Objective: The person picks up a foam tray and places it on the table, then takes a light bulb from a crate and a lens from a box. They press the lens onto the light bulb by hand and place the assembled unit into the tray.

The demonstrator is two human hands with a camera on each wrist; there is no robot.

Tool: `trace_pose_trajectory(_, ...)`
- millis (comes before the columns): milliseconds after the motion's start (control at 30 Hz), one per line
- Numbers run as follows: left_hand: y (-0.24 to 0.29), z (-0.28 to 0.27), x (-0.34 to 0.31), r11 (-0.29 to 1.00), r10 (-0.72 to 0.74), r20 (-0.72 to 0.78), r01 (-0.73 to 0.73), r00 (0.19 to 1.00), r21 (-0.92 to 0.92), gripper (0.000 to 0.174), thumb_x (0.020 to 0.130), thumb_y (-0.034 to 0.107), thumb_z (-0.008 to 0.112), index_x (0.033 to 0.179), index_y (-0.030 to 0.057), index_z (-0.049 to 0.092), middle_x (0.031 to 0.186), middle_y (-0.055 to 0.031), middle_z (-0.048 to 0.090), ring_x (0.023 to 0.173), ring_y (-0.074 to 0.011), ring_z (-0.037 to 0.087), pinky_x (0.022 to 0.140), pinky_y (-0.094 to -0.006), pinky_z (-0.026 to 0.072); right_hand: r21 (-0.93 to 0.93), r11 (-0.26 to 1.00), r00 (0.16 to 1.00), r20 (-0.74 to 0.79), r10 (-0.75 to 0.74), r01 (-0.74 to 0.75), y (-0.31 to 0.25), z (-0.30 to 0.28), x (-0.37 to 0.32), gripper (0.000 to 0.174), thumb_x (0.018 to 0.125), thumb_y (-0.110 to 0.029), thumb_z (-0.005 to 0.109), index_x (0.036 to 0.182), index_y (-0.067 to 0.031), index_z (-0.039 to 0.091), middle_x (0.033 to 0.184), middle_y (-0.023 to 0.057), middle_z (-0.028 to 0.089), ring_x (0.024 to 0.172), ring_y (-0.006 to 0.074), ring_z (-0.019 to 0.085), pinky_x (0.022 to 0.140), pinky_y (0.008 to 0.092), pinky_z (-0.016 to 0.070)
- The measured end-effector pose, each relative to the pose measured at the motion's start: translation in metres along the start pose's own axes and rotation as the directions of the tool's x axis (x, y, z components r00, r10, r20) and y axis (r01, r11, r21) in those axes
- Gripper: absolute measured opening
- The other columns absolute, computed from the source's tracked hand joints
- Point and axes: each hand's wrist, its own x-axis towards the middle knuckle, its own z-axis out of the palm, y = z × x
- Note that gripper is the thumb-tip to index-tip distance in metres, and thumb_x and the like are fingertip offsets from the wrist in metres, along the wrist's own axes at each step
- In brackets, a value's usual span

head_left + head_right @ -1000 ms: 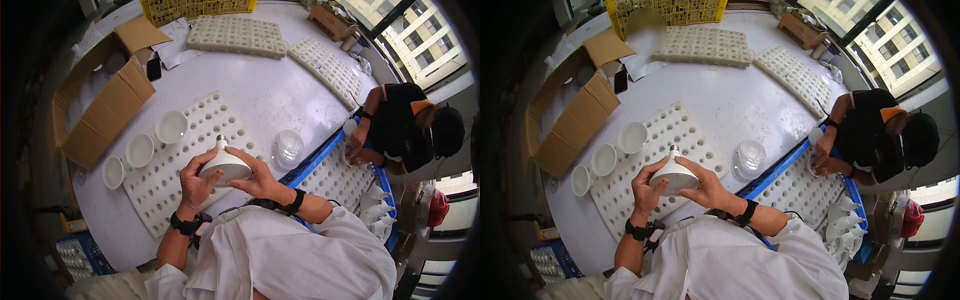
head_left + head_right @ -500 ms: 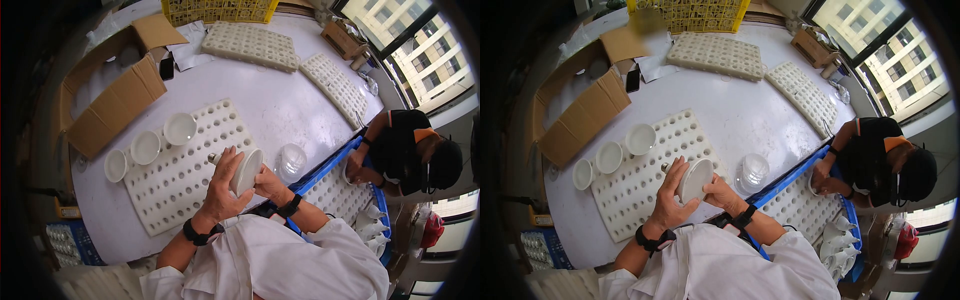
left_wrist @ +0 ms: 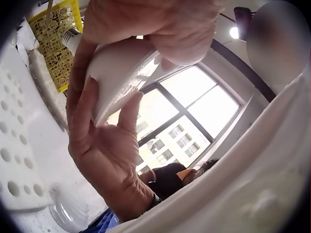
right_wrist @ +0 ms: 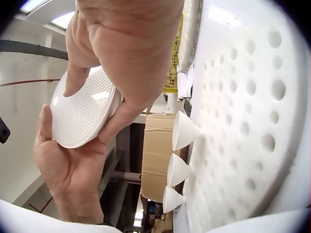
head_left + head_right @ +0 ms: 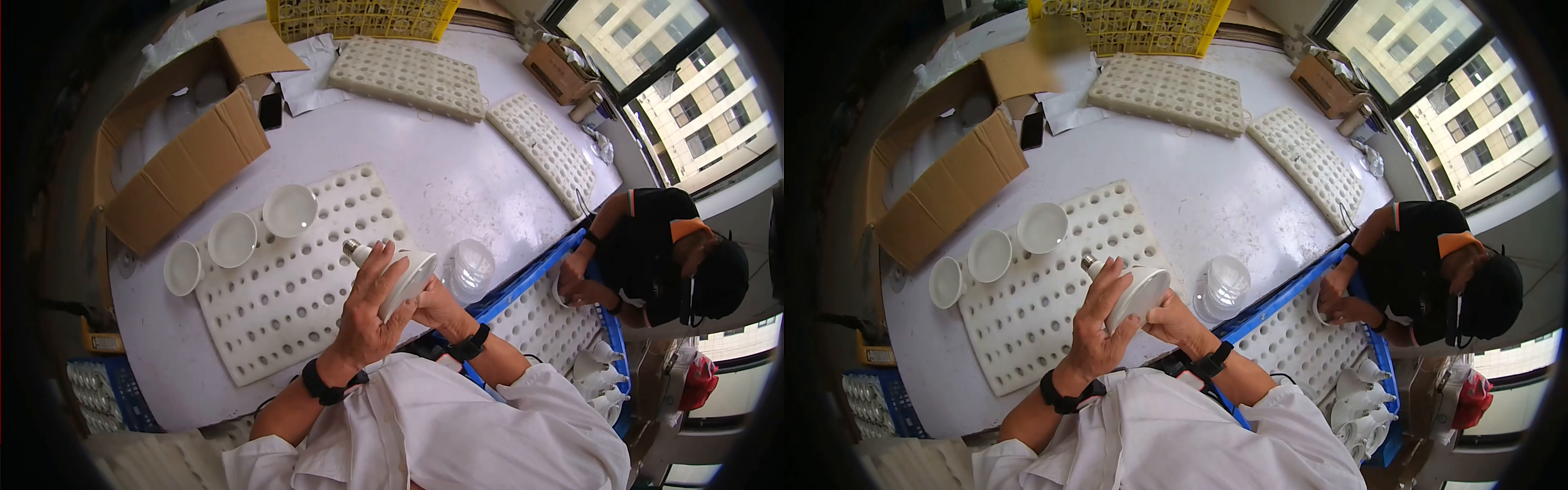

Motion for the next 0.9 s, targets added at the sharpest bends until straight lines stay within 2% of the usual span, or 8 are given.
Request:
trace_pose_trajectory(333, -0.005, 0.000, 0.004, 0.978, -0.064, 0.016, 0.065, 0.998, -0.198, 0.042, 0.087, 0.022, 0.059, 0.119, -0.0049, 0.054, 0.133, -0.0233, 0.046, 0.124, -0.0357, 0.045, 0.100, -0.0424, 0.0377, -0.035, 0.999, 0.995, -0.100, 0.005, -0.009, -0.008, 0.011, -0.012, 0.071, 0.072, -0.016, 0.077, 0.131, -0.0064, 0.040, 0.120, 0.0074, 0.054, 0.109, 0.0223, 0.055, 0.090, 0.0354, 0.0495)
trace_pose_trajectory(433, -0.010, 0.001, 0.002, 0.979, -0.069, 0.040, 0.075, 0.997, -0.191, 0.056, 0.083, 0.026, 0.065, 0.127, -0.0034, 0.047, 0.133, -0.0226, 0.045, 0.124, -0.0358, 0.045, 0.100, -0.0438, 0.0390, -0.081, 0.997, 0.995, -0.100, -0.013, 0.004, -0.011, 0.010, -0.009, 0.071, 0.073, -0.021, 0.076, 0.131, -0.0049, 0.039, 0.121, 0.0098, 0.053, 0.110, 0.0246, 0.055, 0.092, 0.0375, 0.0480)
trace_pose_trajectory(500, -0.005, 0.000, 0.000, 0.977, -0.165, 0.101, 0.176, 0.981, -0.118, 0.085, 0.069, 0.029, 0.079, 0.136, 0.0007, 0.035, 0.133, -0.0218, 0.046, 0.123, -0.0361, 0.045, 0.099, -0.0436, 0.0403, 0.097, 0.994, 0.997, -0.040, 0.063, -0.059, -0.016, 0.011, -0.004, 0.073, 0.074, -0.028, 0.075, 0.132, -0.0026, 0.038, 0.121, 0.0133, 0.052, 0.110, 0.0282, 0.055, 0.095, 0.0403, 0.0460)
trace_pose_trajectory(533, -0.003, -0.004, 0.002, 0.977, -0.162, 0.107, 0.174, 0.981, -0.120, 0.085, 0.069, 0.029, 0.079, 0.136, 0.0007, 0.035, 0.133, -0.0218, 0.046, 0.123, -0.0361, 0.045, 0.099, -0.0436, 0.0403, 0.097, 0.994, 0.997, -0.044, 0.057, -0.052, -0.018, 0.013, -0.004, 0.073, 0.074, -0.028, 0.075, 0.132, -0.0026, 0.038, 0.121, 0.0133, 0.052, 0.110, 0.0282, 0.055, 0.095, 0.0403, 0.0460)
trace_pose_trajectory(600, 0.002, -0.019, 0.006, 0.972, -0.227, 0.289, 0.197, 0.930, 0.130, 0.110, 0.053, 0.029, 0.087, 0.141, 0.0050, 0.026, 0.127, -0.0216, 0.050, 0.118, -0.0352, 0.049, 0.097, -0.0429, 0.0424, 0.103, 0.988, 0.993, 0.016, 0.114, -0.115, -0.020, 0.016, -0.003, 0.075, 0.074, -0.033, 0.075, 0.132, -0.0025, 0.038, 0.125, 0.0153, 0.051, 0.117, 0.0286, 0.050, 0.100, 0.0430, 0.0424)
trace_pose_trajectory(700, -0.004, -0.034, 0.009, 0.936, -0.332, 0.406, 0.246, 0.851, 0.251, 0.112, 0.047, 0.027, 0.089, 0.139, 0.0054, 0.030, 0.119, -0.0209, 0.055, 0.113, -0.0340, 0.052, 0.093, -0.0423, 0.0438, 0.124, 0.976, 0.984, 0.050, 0.173, -0.178, -0.012, 0.003, -0.005, 0.077, 0.075, -0.031, 0.075, 0.134, -0.0009, 0.036, 0.126, 0.0165, 0.050, 0.113, 0.0301, 0.053, 0.099, 0.0417, 0.0433)
trace_pose_trajectory(833, -0.007, -0.036, 0.014, 0.865, -0.435, 0.454, 0.221, 0.778, 0.450, 0.090, 0.052, 0.022, 0.086, 0.129, 0.0075, 0.042, 0.097, -0.0194, 0.064, 0.091, -0.0336, 0.063, 0.082, -0.0424, 0.0475, 0.119, 0.965, 0.972, 0.044, 0.232, -0.235, -0.006, -0.007, -0.006, 0.076, 0.074, -0.031, 0.075, 0.133, -0.0004, 0.037, 0.127, 0.0155, 0.050, 0.114, 0.0271, 0.053, 0.099, 0.0398, 0.0430)
trace_pose_trajectory(900, -0.020, -0.033, 0.003, 0.916, -0.374, 0.456, 0.244, 0.807, 0.318, 0.085, 0.055, 0.022, 0.085, 0.126, 0.0074, 0.042, 0.095, -0.0189, 0.064, 0.088, -0.0354, 0.063, 0.080, -0.0425, 0.0486, 0.047, 0.965, 0.963, 0.086, 0.254, -0.258, -0.004, -0.008, -0.009, 0.078, 0.075, -0.028, 0.074, 0.136, -0.0026, 0.034, 0.128, 0.0134, 0.049, 0.115, 0.0229, 0.053, 0.099, 0.0379, 0.0432)
